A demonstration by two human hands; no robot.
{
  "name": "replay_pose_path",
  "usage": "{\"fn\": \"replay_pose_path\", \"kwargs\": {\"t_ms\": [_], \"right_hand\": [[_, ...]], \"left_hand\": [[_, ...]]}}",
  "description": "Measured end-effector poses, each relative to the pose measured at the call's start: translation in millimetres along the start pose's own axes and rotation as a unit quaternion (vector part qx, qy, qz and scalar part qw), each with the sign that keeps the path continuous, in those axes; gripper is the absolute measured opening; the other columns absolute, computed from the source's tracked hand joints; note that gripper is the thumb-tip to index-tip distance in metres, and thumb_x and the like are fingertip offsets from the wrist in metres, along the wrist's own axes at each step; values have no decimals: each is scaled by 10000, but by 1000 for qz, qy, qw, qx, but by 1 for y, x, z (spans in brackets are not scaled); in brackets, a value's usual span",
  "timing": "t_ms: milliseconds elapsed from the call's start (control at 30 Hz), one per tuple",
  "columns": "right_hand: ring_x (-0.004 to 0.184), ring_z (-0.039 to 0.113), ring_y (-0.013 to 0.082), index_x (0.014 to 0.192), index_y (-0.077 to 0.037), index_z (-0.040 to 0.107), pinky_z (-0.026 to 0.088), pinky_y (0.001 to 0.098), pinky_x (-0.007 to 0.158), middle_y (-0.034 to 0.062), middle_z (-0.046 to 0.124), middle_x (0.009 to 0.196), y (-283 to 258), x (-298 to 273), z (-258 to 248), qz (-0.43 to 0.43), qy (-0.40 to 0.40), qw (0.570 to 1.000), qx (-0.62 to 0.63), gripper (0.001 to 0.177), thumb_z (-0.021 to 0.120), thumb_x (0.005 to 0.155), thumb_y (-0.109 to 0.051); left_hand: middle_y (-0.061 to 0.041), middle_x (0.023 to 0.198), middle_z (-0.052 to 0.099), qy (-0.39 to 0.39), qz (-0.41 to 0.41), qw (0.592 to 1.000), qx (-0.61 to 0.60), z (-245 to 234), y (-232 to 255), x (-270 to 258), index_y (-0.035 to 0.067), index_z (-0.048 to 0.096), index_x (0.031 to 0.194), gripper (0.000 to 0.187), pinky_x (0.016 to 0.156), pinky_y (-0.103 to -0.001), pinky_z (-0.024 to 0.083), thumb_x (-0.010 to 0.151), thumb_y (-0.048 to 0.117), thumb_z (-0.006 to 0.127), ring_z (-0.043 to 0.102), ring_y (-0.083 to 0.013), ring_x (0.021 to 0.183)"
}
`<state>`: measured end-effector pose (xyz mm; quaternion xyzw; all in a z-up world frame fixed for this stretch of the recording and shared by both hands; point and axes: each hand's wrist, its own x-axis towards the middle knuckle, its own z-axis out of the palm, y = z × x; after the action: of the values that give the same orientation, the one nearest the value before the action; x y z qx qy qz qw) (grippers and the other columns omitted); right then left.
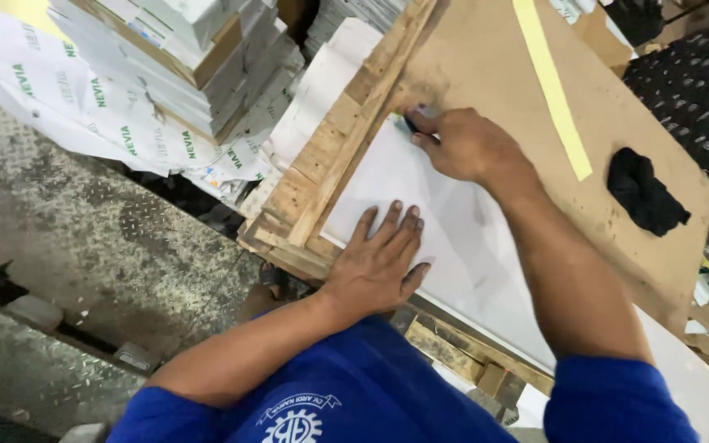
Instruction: Clean and scrape ink from an offset printing plate on a workbench.
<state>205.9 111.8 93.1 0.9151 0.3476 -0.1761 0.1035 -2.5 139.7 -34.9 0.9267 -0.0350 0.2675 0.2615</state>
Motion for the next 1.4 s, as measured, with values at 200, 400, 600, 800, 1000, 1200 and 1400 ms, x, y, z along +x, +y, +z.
{"fn": "replay_pose_path", "kwargs": {"t_ms": [200,400,600,800,1000,1200,1400], "right_hand": [[985,668,425,1401,-311,629,511,522,902,233,715,1032,9,10,8,-32,-25,999,-31,441,575,968,-374],[989,673,421,1394,-297,630,518,508,916,229,718,1018,6,9,1,-42,-22,999,19,445,597,957,-374],[962,678,447,1409,-258,626,540,533,843,239,712,1051,14,11,13,-82,18,996,-13,420,578,1009,-375],[942,670,447,1394,-305,626,529,547,821,251,703,998,-2,-4,15,-44,36,997,46,423,578,979,-370],[975,664,464,1427,-328,612,518,566,879,269,693,1021,-1,-5,26,-24,37,996,72,438,565,992,-351],[1043,661,471,1413,-292,620,523,560,919,270,688,1122,-5,-6,40,26,105,987,120,408,586,1012,-354],[938,711,435,1412,-91,617,570,512,818,279,717,1099,49,25,82,-140,216,950,175,414,628,1040,-273]], "left_hand": [[-256,1448,570,-24,17,1000,4,-1,4,3,-65,629,1310,576,1167,-566,379,1029,428,534,486,-414,1405],[-216,1420,603,14,11,1000,-16,0,2,2,-29,640,1293,527,1133,-571,403,997,399,559,540,-367,1373],[-208,1371,625,26,17,999,8,-6,6,8,-40,651,1287,518,1086,-549,426,982,375,591,561,-368,1321],[-216,1375,619,-5,19,1000,-6,-5,2,1,-22,656,1249,472,1075,-533,443,987,365,595,558,-366,1326],[-219,1378,611,1,19,1000,6,-6,4,6,-19,664,1255,488,1060,-537,439,969,369,587,548,-369,1318],[-242,1369,607,-4,45,999,20,-4,5,8,-38,660,1250,497,1044,-543,437,976,369,582,547,-398,1313],[-236,1382,603,-46,11,998,-36,-29,-1,25,-39,635,1248,506,1058,-529,433,996,398,591,565,-403,1296]]}}
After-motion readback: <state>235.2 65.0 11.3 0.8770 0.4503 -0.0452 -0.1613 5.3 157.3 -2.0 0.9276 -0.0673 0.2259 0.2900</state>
